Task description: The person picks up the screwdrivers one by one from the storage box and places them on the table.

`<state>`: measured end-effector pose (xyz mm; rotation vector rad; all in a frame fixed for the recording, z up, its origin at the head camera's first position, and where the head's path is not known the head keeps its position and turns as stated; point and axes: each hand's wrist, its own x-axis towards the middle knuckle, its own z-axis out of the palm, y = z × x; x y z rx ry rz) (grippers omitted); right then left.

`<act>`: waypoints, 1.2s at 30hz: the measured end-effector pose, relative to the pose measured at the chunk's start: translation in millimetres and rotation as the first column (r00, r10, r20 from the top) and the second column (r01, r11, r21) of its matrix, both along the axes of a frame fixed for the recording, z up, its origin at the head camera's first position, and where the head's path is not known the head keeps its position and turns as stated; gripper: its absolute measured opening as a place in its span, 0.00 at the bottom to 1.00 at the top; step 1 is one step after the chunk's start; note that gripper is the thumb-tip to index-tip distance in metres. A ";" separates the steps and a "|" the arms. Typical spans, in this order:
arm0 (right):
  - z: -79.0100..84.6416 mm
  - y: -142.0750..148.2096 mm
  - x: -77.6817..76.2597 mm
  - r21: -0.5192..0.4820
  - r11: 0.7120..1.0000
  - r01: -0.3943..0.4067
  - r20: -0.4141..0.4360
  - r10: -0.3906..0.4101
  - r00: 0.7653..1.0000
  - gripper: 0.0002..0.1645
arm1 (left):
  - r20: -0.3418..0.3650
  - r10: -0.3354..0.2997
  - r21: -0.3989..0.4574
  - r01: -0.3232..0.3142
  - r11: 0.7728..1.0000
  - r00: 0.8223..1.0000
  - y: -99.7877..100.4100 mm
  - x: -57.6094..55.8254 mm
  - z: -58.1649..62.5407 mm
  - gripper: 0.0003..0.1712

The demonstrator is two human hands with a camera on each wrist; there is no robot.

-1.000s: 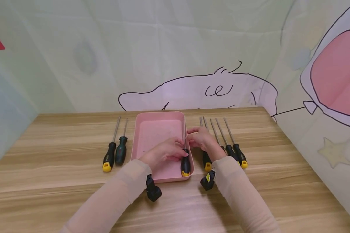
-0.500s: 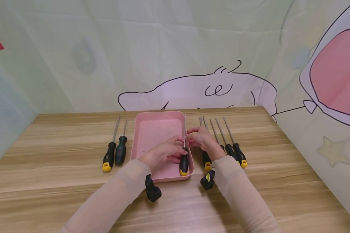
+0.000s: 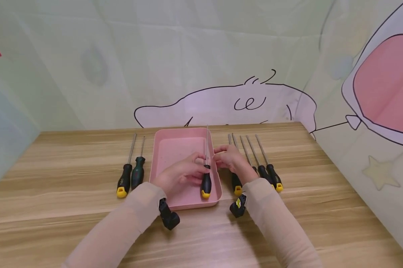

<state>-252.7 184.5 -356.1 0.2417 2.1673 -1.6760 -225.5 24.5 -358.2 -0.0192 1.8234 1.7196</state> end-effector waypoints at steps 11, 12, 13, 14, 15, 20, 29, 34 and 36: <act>1.1 0.3 1.5 0.035 0.999 0.005 0.010 -0.006 1.000 0.27 | 0.015 0.043 -0.011 -0.043 0.999 0.999 -6.4 -8.1 7.9 0.29; 1.4 0.1 1.6 0.038 0.999 0.005 0.009 -0.005 1.000 0.27 | 0.010 0.046 -0.010 -0.046 0.999 0.999 -7.3 -8.3 8.5 0.29; 1.8 -0.1 1.5 0.038 0.999 0.005 0.010 -0.006 1.000 0.27 | 0.010 0.048 -0.009 -0.048 0.999 0.999 -8.2 -8.6 9.1 0.29; 2.0 -0.2 1.4 0.038 0.999 0.005 0.009 -0.005 1.000 0.27 | 0.009 0.050 -0.007 -0.050 0.999 0.999 -9.2 -8.8 9.7 0.29; 2.0 -0.4 1.3 0.036 0.999 0.005 0.008 -0.005 1.000 0.26 | 0.013 0.054 -0.003 -0.054 0.999 0.998 -10.2 -9.0 10.5 0.29; 1.0 -0.9 1.0 0.024 1.000 0.006 -0.005 -0.006 1.000 0.26 | 0.004 0.053 0.007 -0.053 0.999 0.999 -16.1 -9.7 15.8 0.28; 1.5 -0.7 1.3 0.032 0.999 0.011 -0.011 -0.011 1.000 0.26 | -0.047 0.028 0.001 -0.028 1.000 0.998 -32.2 -11.4 23.1 0.30; 0.9 -0.7 1.6 0.022 1.000 0.009 -0.010 -0.009 1.000 0.26 | -0.085 0.063 0.001 -0.063 0.998 0.994 -40.2 -10.5 23.8 0.31; 0.3 -0.4 1.8 0.012 1.000 0.005 -0.008 -0.005 1.000 0.26 | -0.108 0.081 0.005 -0.080 0.997 0.991 -43.8 -10.0 24.1 0.31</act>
